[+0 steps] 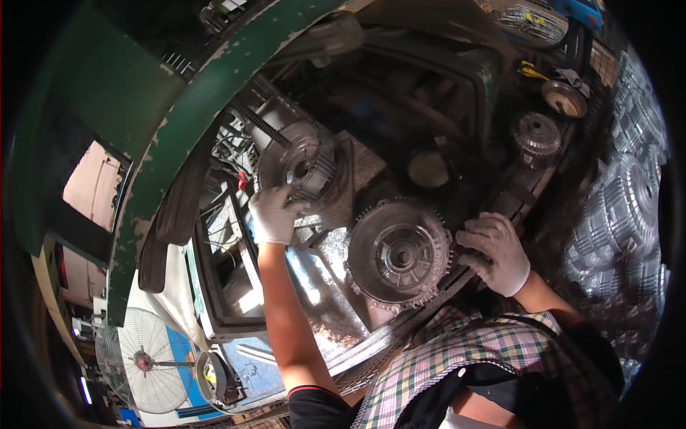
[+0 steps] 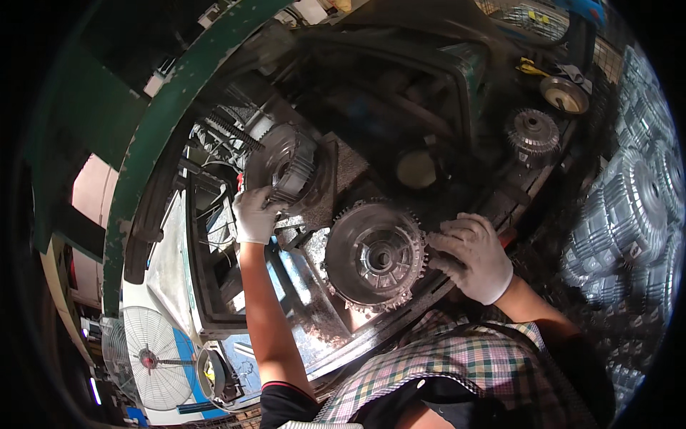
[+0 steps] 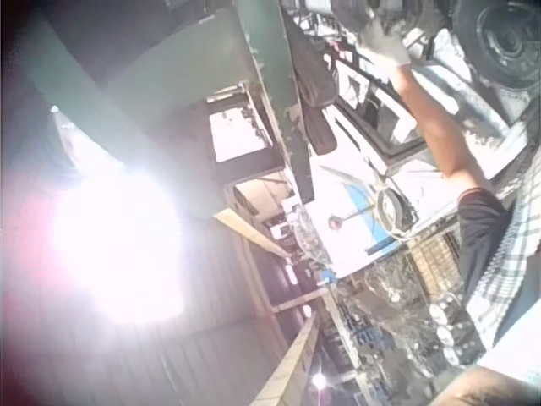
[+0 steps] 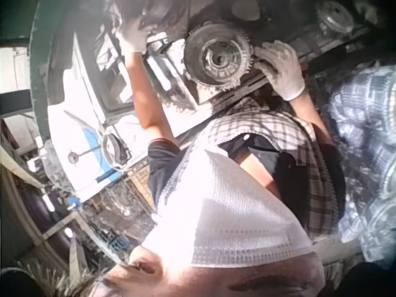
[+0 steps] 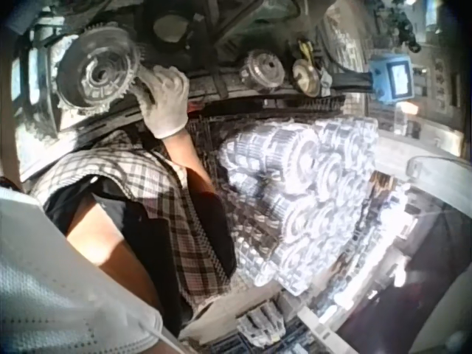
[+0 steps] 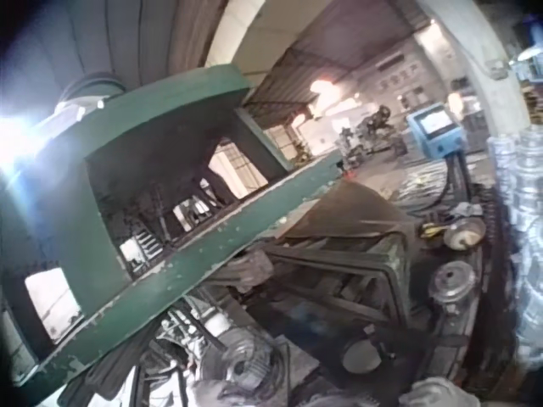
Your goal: The person deburrs and finishes metal casing parts at a workstation, stacks the completed casings onto a pallet, retrieves unprocessed parts from a wire bin, and takes off their gloves.
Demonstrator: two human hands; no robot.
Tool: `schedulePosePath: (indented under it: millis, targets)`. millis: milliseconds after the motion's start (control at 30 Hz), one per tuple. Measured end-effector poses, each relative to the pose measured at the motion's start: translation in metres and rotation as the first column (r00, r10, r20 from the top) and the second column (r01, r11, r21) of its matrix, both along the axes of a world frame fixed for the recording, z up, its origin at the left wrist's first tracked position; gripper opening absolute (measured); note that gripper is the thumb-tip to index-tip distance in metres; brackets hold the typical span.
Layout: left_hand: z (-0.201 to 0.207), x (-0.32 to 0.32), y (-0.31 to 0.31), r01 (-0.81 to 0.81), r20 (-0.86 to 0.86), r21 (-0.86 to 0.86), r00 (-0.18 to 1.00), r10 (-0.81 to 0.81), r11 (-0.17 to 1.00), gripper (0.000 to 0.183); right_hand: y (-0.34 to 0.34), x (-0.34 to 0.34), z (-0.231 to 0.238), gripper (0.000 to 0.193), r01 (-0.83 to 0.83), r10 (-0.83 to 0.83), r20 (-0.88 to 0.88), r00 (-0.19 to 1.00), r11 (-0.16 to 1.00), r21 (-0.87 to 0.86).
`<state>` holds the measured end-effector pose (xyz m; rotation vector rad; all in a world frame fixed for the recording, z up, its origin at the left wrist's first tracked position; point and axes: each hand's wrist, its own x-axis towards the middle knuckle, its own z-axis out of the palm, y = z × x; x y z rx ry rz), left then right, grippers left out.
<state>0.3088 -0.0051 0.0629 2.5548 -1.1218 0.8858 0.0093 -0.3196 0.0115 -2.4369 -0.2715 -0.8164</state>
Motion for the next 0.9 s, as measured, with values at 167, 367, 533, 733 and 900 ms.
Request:
schedulePosePath:
  millis: [167,367,533,733,900]
  targets:
    - [0.012,-0.003,-0.007,-0.069,0.017,0.152,0.998,0.068,0.986,0.043,-0.006,0.002,-0.009,0.032,0.071,-0.071,-0.010,0.997,0.997,0.007]
    - [0.022,-0.017,-0.011,-0.108,-0.094,0.124,0.988,0.120,0.986,0.042,-0.005,0.015,-0.011,0.016,0.108,-0.108,0.015,0.994,0.994,-0.033]
    - [0.037,-0.013,-0.015,-0.123,-0.126,0.241,0.980,0.157,0.963,0.037,-0.005,0.019,-0.009,0.019,0.115,-0.113,-0.051,0.992,0.992,0.042]
    - [0.028,-0.012,-0.011,-0.147,-0.153,0.224,0.971,0.183,0.964,0.038,-0.006,0.014,-0.020,0.019,0.165,-0.149,-0.112,0.982,0.975,0.148]
    - [0.022,-0.019,-0.011,-0.214,-0.120,0.248,0.961,0.249,0.945,0.045,-0.010,0.010,-0.025,0.018,0.198,-0.183,-0.126,0.975,0.974,0.114]
